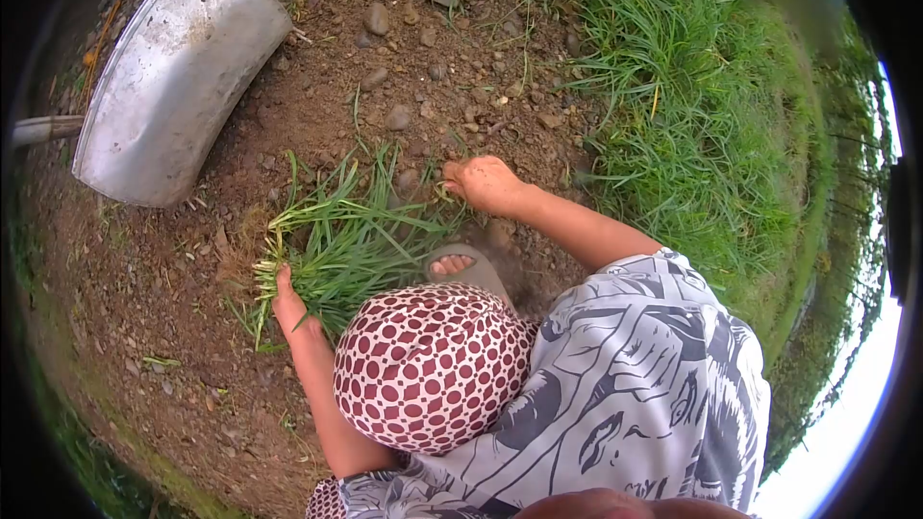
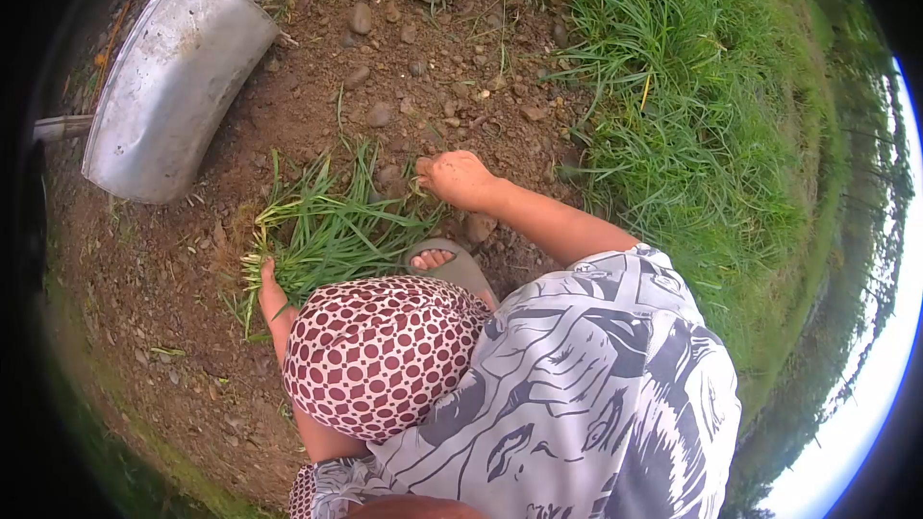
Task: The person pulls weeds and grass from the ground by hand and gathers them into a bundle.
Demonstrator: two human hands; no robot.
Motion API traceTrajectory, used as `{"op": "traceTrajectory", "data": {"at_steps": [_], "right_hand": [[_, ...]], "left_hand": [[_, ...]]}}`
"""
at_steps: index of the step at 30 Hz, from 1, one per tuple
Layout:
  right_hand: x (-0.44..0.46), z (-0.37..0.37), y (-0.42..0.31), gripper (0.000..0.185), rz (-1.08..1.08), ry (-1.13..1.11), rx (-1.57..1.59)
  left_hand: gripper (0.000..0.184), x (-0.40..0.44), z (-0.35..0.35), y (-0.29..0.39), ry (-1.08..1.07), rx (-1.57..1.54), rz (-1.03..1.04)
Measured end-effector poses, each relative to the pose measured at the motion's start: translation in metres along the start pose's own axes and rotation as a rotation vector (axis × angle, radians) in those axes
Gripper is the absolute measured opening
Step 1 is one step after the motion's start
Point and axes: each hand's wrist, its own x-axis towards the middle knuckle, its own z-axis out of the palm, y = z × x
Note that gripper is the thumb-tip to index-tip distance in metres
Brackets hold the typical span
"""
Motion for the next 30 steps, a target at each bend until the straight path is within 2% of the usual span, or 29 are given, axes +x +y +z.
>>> {"op": "traceTrajectory", "data": {"at_steps": [3,4,5,7,10,13,16,17,18,19,21,23,24,26,27,28,30], "right_hand": [[-0.002,0.0,0.04,0.019,0.209,0.18,-0.003],[0.002,-0.003,0.061,0.018,0.225,0.27,-0.034],[0.007,-0.009,0.084,0.017,0.24,0.361,-0.065],[0.016,-0.027,0.122,0.018,0.33,0.395,-0.139],[0.022,-0.045,0.17,0.017,0.342,0.436,-0.23],[0.019,-0.058,0.234,0.019,0.338,0.532,-0.34],[-0.019,-0.076,0.303,0.024,0.723,0.459,-0.347],[-0.04,-0.082,0.322,0.026,0.856,0.44,-0.341],[-0.063,-0.087,0.345,0.031,1.01,0.323,-0.411],[-0.089,-0.086,0.37,0.028,1.109,0.34,-0.362],[-0.127,-0.094,0.364,0.024,1.239,0.349,-0.277],[-0.141,-0.091,0.351,0.017,1.205,0.636,-0.374],[-0.141,-0.093,0.331,0.015,1.074,0.694,-0.412],[-0.125,-0.099,0.272,0.014,0.803,0.796,-0.481],[-0.117,-0.096,0.254,0.017,0.609,0.823,-0.434],[-0.108,-0.094,0.229,0.014,0.496,0.735,-0.403],[-0.083,-0.08,0.195,0.009,0.163,0.622,-0.339]], "left_hand": [[0.068,-0.004,0.005,0.006,0.1,0.145,-0.014],[0.077,-0.008,0.007,0.01,0.079,0.167,-0.031],[0.077,-0.007,0.007,0.009,0.045,0.145,-0.028],[0.077,-0.003,0.004,0.008,-0.022,0.098,-0.021],[0.074,0.012,-0.003,-0.003,0.09,0.179,-0.006],[0.075,-0.009,0.004,0.008,0.119,0.193,-0.029],[0.078,-0.006,-0.004,0.005,0.069,0.131,-0.03],[0.079,-0.005,-0.007,0.004,0.099,0.137,-0.03],[0.079,-0.003,-0.009,0.003,0.128,0.143,-0.031],[0.08,-0.002,-0.01,0.002,0.156,0.152,-0.032],[0.079,-0.002,-0.01,0.005,0.18,0.172,-0.041],[0.079,0.0,-0.009,0.007,0.183,0.191,-0.043],[0.078,0.002,-0.013,0.007,0.074,0.132,-0.026],[0.073,0.001,-0.007,0.009,0.156,0.16,-0.023],[0.071,0.001,-0.004,0.01,0.196,0.175,-0.021],[0.062,0.007,-0.005,0.008,0.247,0.178,-0.024],[0.058,0.015,-0.01,0.006,0.122,0.069,0.007]]}}
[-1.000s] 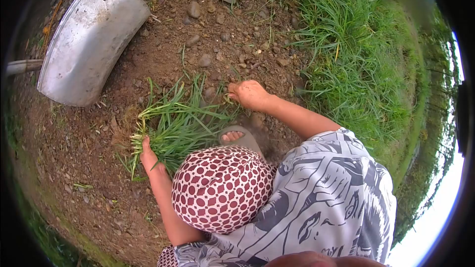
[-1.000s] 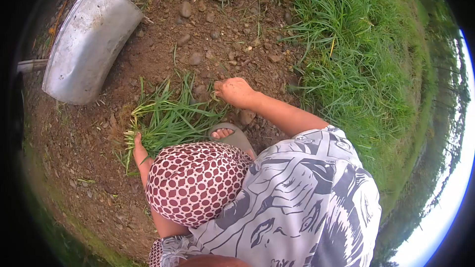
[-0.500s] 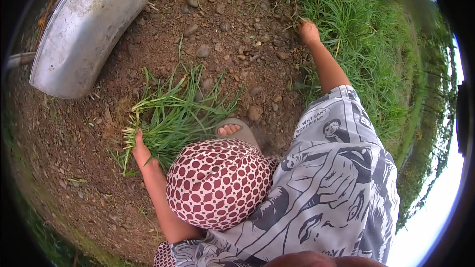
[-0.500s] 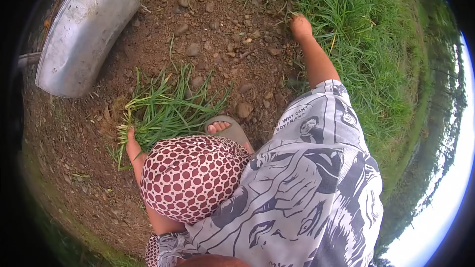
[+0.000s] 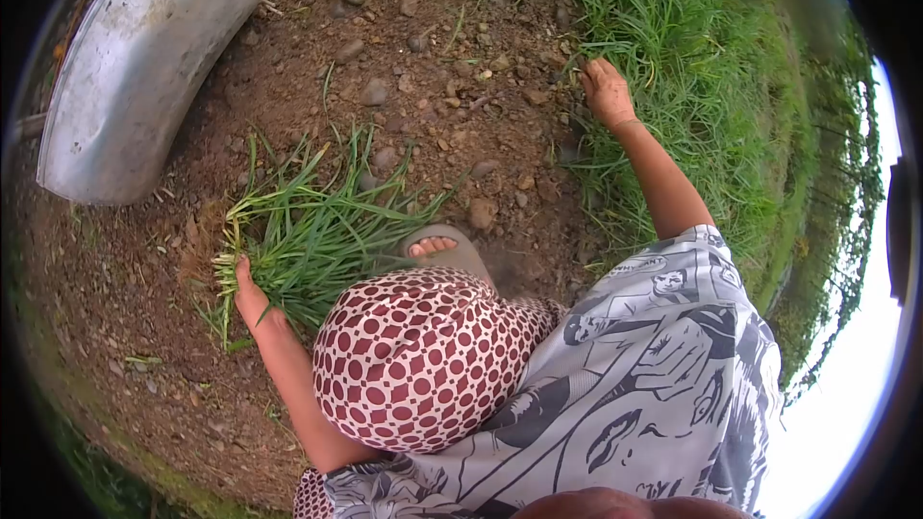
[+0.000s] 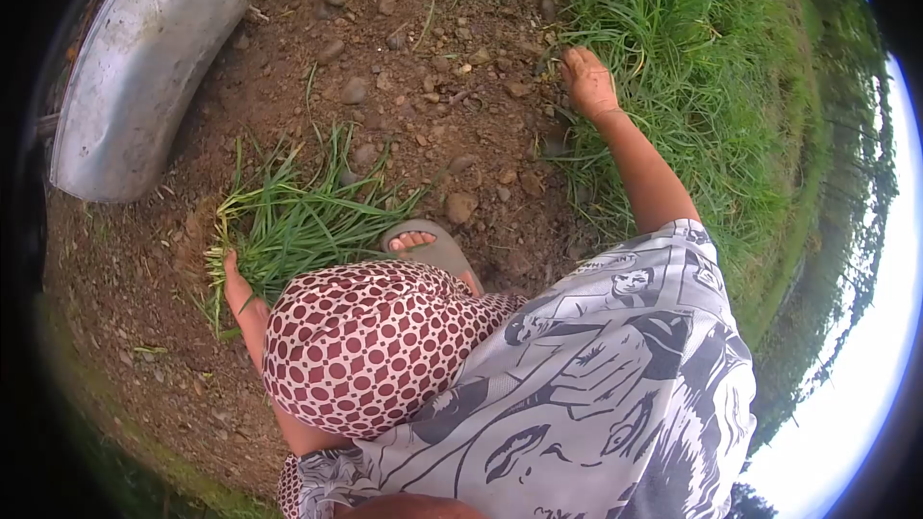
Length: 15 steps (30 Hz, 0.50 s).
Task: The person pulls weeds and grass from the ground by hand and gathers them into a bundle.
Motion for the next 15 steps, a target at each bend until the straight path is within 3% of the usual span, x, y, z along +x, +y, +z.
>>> {"op": "traceTrajectory", "data": {"at_steps": [2,5,7,9,12,15], "right_hand": [[0.01,0.02,-0.022,0.007,0.079,-0.265,0.042],[0.023,0.078,0.008,0.008,0.176,-0.181,-0.004],[0.038,0.091,0.026,0.013,0.239,-0.223,-0.245],[0.042,0.101,0.049,0.014,0.216,-0.2,-0.554],[0.057,0.094,0.067,0.023,0.442,-0.455,-0.495],[0.052,0.105,0.088,0.023,0.432,-0.405,-0.656]], "left_hand": [[0.055,0.001,0.001,0.001,-0.069,-0.064,0.017],[0.052,-0.003,0.003,0.005,-0.054,-0.075,0.033],[0.05,-0.008,0.005,0.007,-0.027,-0.057,0.042],[0.07,0.0,-0.004,-0.002,-0.076,-0.043,0.031],[0.086,-0.002,-0.006,-0.005,-0.022,0.011,-0.005],[0.094,-0.008,-0.005,-0.005,-0.01,0.032,-0.032]]}}
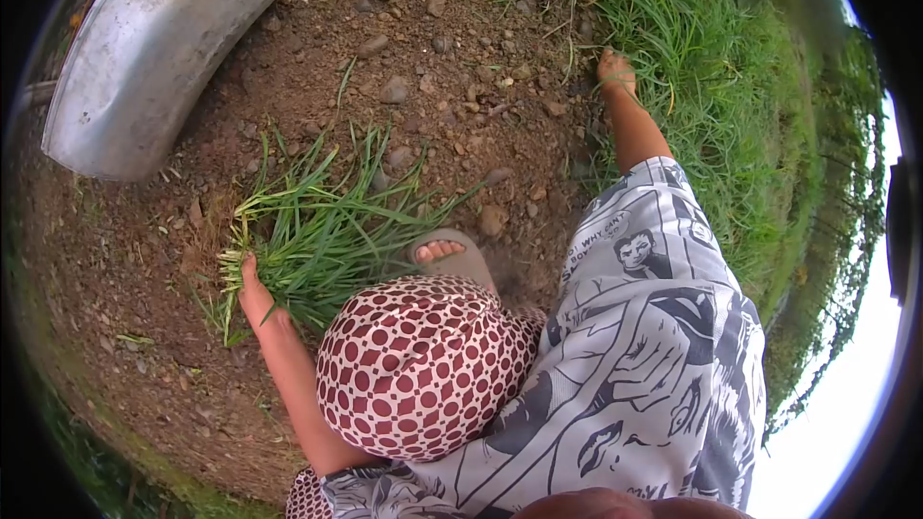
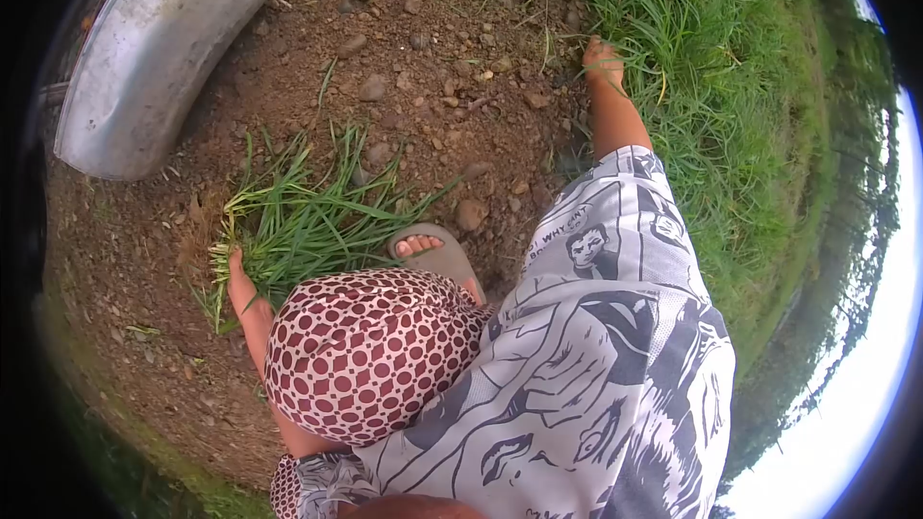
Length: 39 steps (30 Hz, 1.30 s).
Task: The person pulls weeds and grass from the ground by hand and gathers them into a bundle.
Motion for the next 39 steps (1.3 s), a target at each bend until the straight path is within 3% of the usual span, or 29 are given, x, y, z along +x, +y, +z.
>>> {"op": "traceTrajectory", "data": {"at_steps": [1,4,10,11,14,18,19,21,22,25,28,29,32,34,36,39], "right_hand": [[-0.003,0.006,0.006,0.022,-0.096,0.148,-0.106],[0.006,0.023,0.017,0.021,-0.056,0.076,0.042],[0.001,0.004,0.015,0.02,-0.184,-0.095,-0.019],[-0.004,-0.012,0.014,0.02,-0.293,-0.12,0.101],[-0.024,-0.071,-0.017,0.013,-0.249,0.034,0.297],[0.012,-0.022,0.0,0.018,-0.253,0.277,0.161],[0.022,-0.019,0.007,0.024,-0.212,0.099,0.065],[0.041,0.009,0.02,0.04,-0.015,0.013,0.067],[0.044,0.019,0.029,0.045,-0.095,-0.004,-0.103],[0.018,-0.028,0.028,0.047,-0.074,-0.144,-0.174],[0.044,0.028,0.041,0.056,-0.097,0.066,-0.278],[0.05,0.045,0.047,0.051,-0.096,0.173,-0.31],[0.048,-0.001,0.035,0.043,0.071,-0.215,-0.23],[0.061,0.011,0.038,0.035,0.387,-0.261,0.167],[0.055,-0.001,0.041,0.031,0.003,-0.24,-0.208],[0.044,-0.034,0.037,0.024,-0.016,-0.266,-0.09]], "left_hand": [[0.094,0.004,-0.001,-0.003,-0.01,-0.004,0.001],[0.091,0.015,-0.003,-0.007,-0.047,-0.021,-0.001],[0.081,0.001,0.006,0.007,-0.07,-0.019,0.011],[0.079,0.001,0.007,0.007,-0.069,-0.016,0.007],[0.075,0.004,0.008,0.006,-0.072,-0.069,0.008],[0.073,0.017,-0.003,0.0,-0.028,-0.028,0.042],[0.072,0.012,-0.004,0.003,-0.051,-0.039,0.042],[0.065,0.008,-0.005,0.004,-0.035,-0.056,0.034],[0.06,0.007,-0.005,0.004,0.005,-0.061,0.027],[0.055,0.008,-0.008,0.005,0.024,-0.088,0.001],[0.058,0.0,-0.005,0.01,0.067,-0.032,-0.002],[0.059,-0.003,-0.005,0.012,0.095,0.001,0.003],[0.064,0.002,-0.009,0.008,0.048,-0.042,0.021],[0.067,0.004,-0.01,0.006,0.077,-0.019,0.03],[0.069,0.006,-0.009,0.005,0.14,0.02,0.045],[0.074,0.007,-0.01,0.003,0.199,0.089,0.056]]}}
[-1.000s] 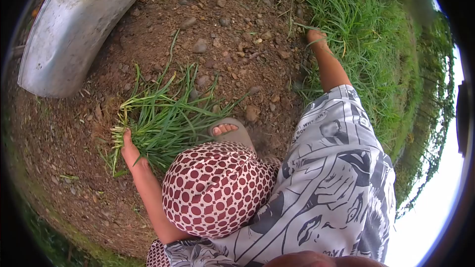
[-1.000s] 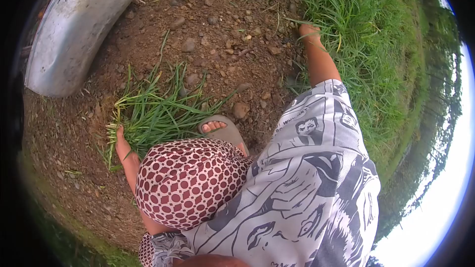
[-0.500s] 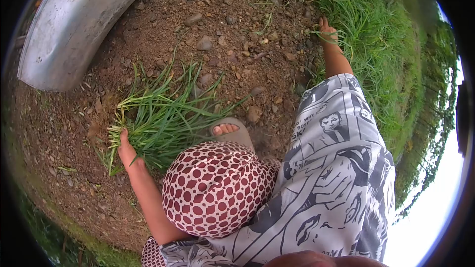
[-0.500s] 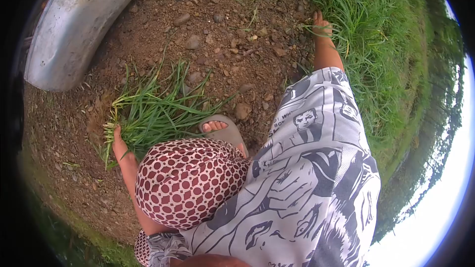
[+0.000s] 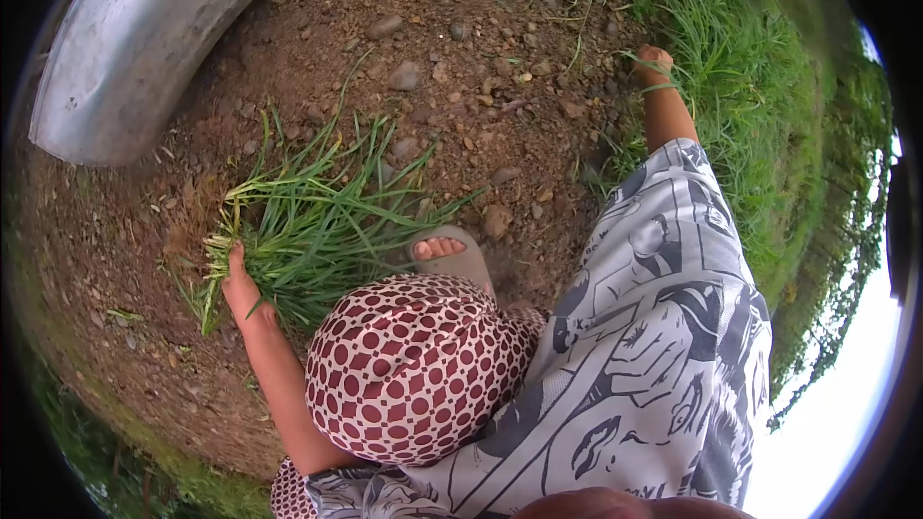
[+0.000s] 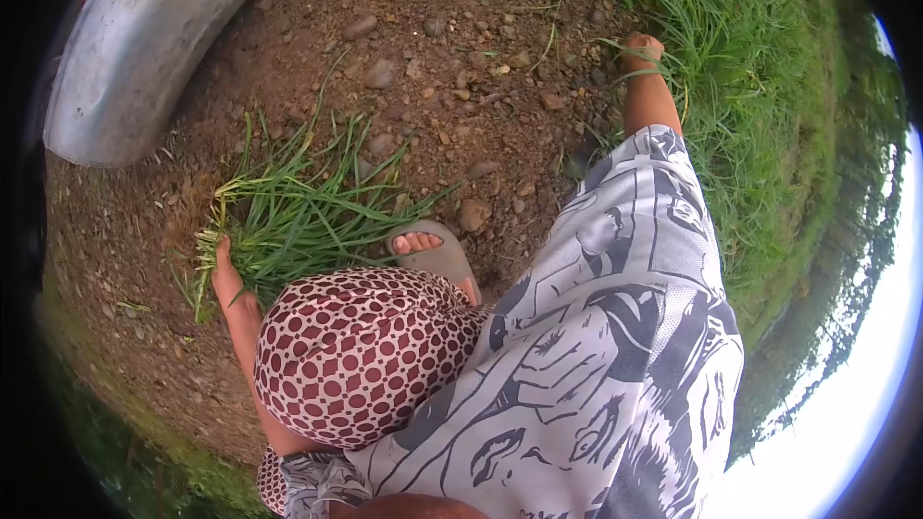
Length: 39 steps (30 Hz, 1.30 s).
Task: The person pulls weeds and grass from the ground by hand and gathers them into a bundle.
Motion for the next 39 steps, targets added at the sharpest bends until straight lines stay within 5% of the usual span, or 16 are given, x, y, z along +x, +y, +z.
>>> {"op": "traceTrajectory", "data": {"at_steps": [5,11,15,16,19,24,27,28,31,36,37,39], "right_hand": [[0.023,0.026,0.006,0.025,-0.048,-0.029,0.007],[0.046,0.053,0.01,0.028,-0.213,-0.116,-0.008],[0.073,0.128,0.019,0.027,-0.051,-0.019,0.275],[0.004,0.067,0.015,0.024,-0.111,0.085,0.298],[-0.008,0.092,0.02,0.022,-0.353,0.128,0.125],[-0.093,0.026,0.014,0.028,-0.364,-0.029,0.195],[-0.087,0.022,0.036,0.041,-0.224,0.149,0.4],[-0.104,0.0,0.037,0.043,0.029,0.348,0.692],[-0.116,-0.074,0.042,0.043,0.228,0.521,0.813],[-0.057,-0.072,-0.01,0.048,0.417,0.786,0.857],[-0.053,-0.064,-0.026,0.047,0.439,0.397,0.832],[-0.044,-0.036,-0.044,0.043,0.058,-0.074,0.345]], "left_hand": [[0.092,-0.005,-0.011,0.007,-0.281,-0.066,-0.009],[0.076,0.007,-0.009,0.003,0.014,0.119,0.025],[0.074,0.022,-0.017,0.0,-0.161,-0.069,0.034],[0.065,0.015,-0.014,0.007,-0.11,-0.088,0.027],[0.062,0.019,-0.011,0.01,-0.11,-0.073,0.022],[0.052,0.02,-0.01,0.015,-0.225,-0.083,0.081],[0.046,0.012,-0.003,0.022,-0.197,-0.088,0.088],[0.046,0.016,-0.005,0.019,-0.222,-0.106,0.086],[0.046,0.01,-0.006,0.021,-0.205,-0.137,0.077],[0.051,0.008,-0.013,0.018,-0.268,-0.217,0.059],[0.053,0.007,-0.015,0.017,-0.275,-0.213,0.049],[0.057,0.004,-0.016,0.019,-0.253,-0.181,0.051]]}}
